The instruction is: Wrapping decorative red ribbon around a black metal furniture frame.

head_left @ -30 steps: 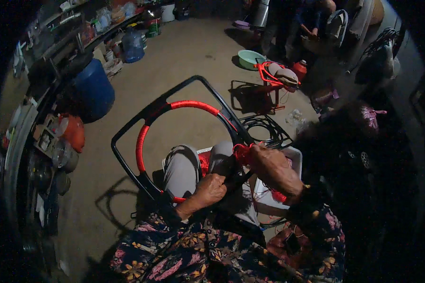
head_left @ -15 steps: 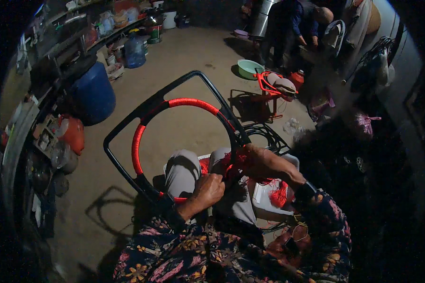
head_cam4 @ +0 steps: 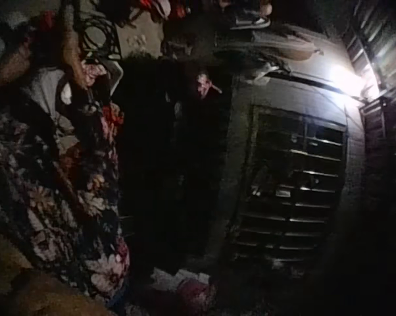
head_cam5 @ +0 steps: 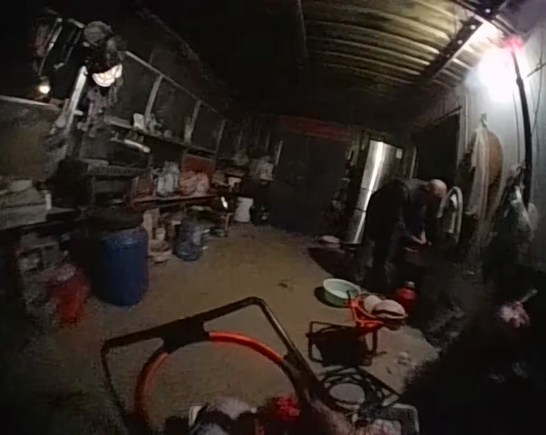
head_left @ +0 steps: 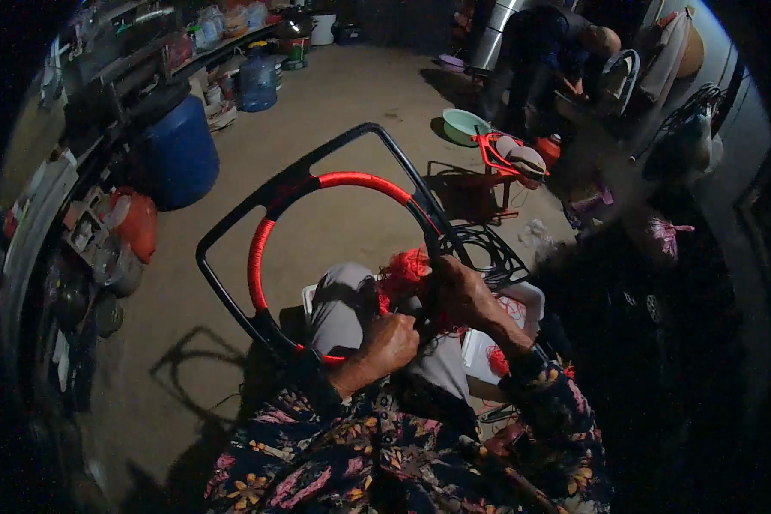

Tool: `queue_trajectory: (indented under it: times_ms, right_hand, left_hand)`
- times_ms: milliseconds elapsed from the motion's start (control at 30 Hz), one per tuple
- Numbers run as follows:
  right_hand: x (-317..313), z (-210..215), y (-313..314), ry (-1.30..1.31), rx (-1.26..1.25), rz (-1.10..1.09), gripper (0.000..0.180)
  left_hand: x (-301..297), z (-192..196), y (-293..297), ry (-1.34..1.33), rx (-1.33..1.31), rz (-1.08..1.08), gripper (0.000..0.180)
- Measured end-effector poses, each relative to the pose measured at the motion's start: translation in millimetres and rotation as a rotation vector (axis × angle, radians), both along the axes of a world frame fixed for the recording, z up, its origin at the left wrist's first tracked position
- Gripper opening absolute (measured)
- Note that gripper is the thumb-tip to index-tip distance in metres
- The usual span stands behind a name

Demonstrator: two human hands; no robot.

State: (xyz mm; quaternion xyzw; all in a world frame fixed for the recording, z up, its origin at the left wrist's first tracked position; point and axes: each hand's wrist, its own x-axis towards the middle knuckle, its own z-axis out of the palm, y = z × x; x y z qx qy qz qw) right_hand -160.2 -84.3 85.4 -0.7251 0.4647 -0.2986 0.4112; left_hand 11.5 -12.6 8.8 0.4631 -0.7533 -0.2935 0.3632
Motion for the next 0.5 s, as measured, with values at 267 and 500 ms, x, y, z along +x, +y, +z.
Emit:
queue_trajectory:
  times_ms: [267, 500]
  right_hand:
    - [-45.7, -55.6, 17.9, -0.340, 0.299, 0.161, 0.061]
    - [-9.8, 7.2, 33.8, 0.449, -0.240, 0.018, 0.033]
  left_hand:
    - [-12.1, 7.1, 17.4, -0.179, 0.101, -0.068, 0.025]
    - [-10.4, -33.5, 4.0, -0.303, 0.464, -0.047, 0.026]
